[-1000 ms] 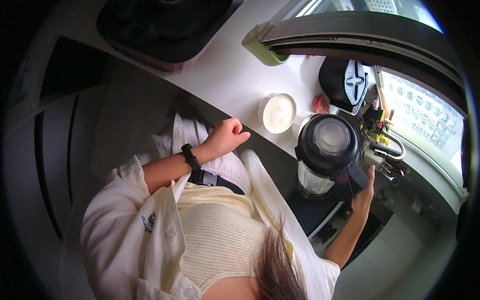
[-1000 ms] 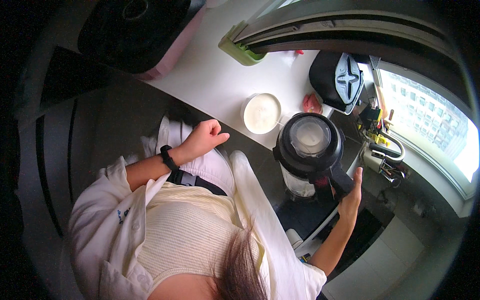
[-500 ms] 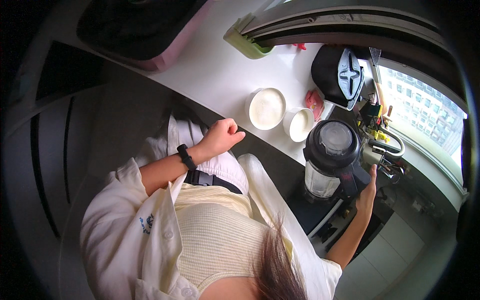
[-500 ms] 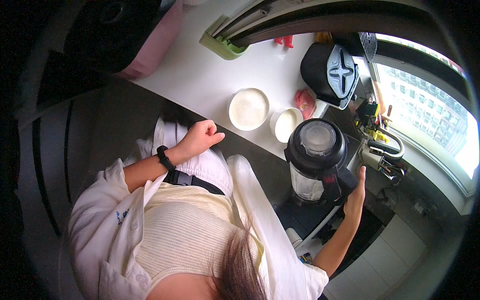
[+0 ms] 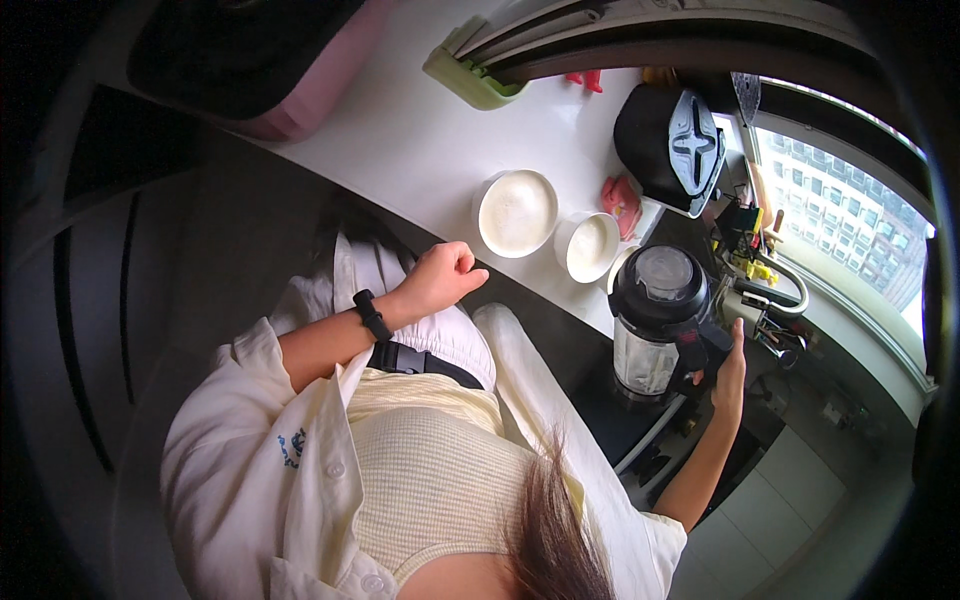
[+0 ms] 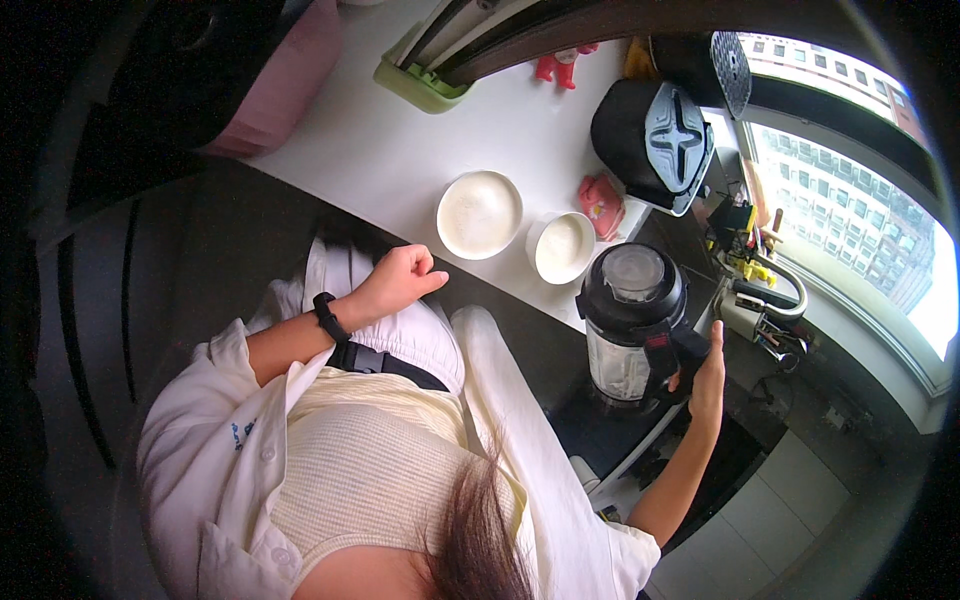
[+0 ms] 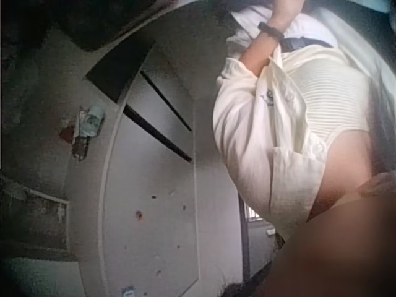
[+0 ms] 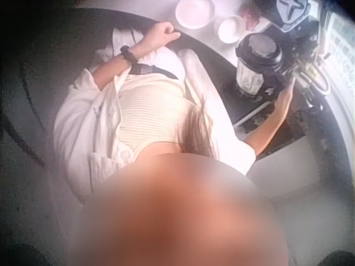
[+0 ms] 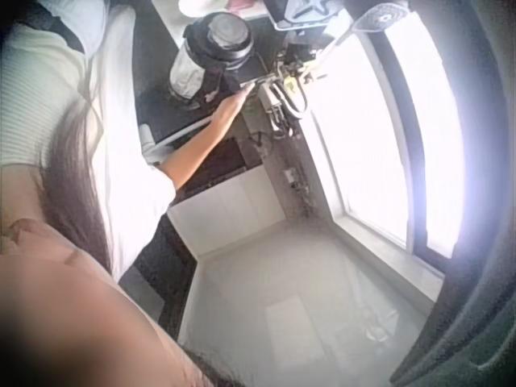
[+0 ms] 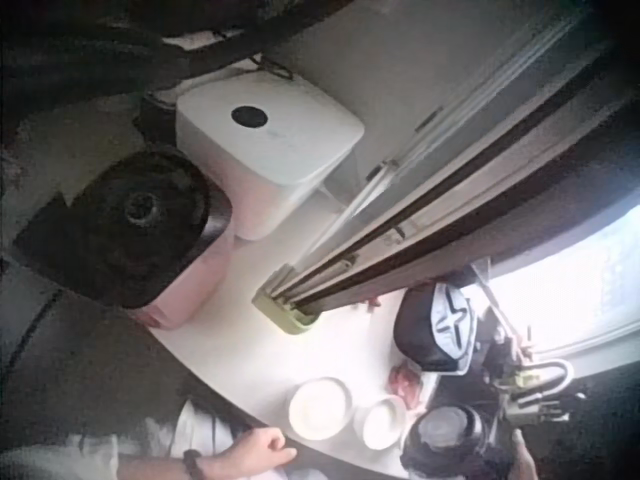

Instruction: The person retrieves three white bowls from a cabinet and places them on the counter. They then pour a white liquid from a blender into each bowl, wipe the counter with a cloth, and rinse the blender in the sink.

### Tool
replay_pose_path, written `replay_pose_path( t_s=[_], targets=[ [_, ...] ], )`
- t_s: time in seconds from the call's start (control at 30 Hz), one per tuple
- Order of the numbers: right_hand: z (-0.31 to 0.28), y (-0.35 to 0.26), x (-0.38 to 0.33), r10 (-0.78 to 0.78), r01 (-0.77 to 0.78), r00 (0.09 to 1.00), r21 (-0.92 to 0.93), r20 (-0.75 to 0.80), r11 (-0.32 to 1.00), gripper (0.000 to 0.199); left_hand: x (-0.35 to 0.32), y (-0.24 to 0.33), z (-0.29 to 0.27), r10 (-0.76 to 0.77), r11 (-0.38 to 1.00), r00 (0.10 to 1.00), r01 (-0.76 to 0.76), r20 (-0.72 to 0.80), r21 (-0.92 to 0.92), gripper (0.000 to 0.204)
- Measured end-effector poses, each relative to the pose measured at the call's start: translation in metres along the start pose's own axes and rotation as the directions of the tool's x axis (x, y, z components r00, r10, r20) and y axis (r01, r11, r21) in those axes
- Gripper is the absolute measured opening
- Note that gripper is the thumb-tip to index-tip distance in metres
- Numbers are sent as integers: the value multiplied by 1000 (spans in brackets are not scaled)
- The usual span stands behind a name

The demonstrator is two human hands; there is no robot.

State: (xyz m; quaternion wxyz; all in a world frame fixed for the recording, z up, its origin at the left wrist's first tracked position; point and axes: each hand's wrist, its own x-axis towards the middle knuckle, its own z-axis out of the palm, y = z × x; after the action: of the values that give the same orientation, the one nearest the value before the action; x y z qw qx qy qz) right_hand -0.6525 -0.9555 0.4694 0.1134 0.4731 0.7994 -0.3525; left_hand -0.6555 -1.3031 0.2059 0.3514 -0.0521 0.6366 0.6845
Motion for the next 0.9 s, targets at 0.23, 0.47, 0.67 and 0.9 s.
replay_pose_path(
  t_s=[0.23, 0.47, 0.67, 0.9],
  targets=[
    [-10, 4, 13, -41, 42, 998, -4, 53, 999, 67, 2, -2, 10, 1, 1000, 1000, -1, 0, -31, 30],
    [-3, -6, 13, -31, 34, 998, -63, 55, 997, 72, 2, -4, 15, 20, 998, 1000, -20, -6, -59, 30],
    [-2, -8, 14, -43, 47, 997, -72, 66, 996, 72, 3, -5, 16, 18, 999, 1000, -18, 1, -42, 29],
    [-4, -6, 16, -41, 47, 997, -79, 72, 996, 73, 2, -3, 19, 0, 999, 1000, 0, 5, -47, 29]
  ],
)
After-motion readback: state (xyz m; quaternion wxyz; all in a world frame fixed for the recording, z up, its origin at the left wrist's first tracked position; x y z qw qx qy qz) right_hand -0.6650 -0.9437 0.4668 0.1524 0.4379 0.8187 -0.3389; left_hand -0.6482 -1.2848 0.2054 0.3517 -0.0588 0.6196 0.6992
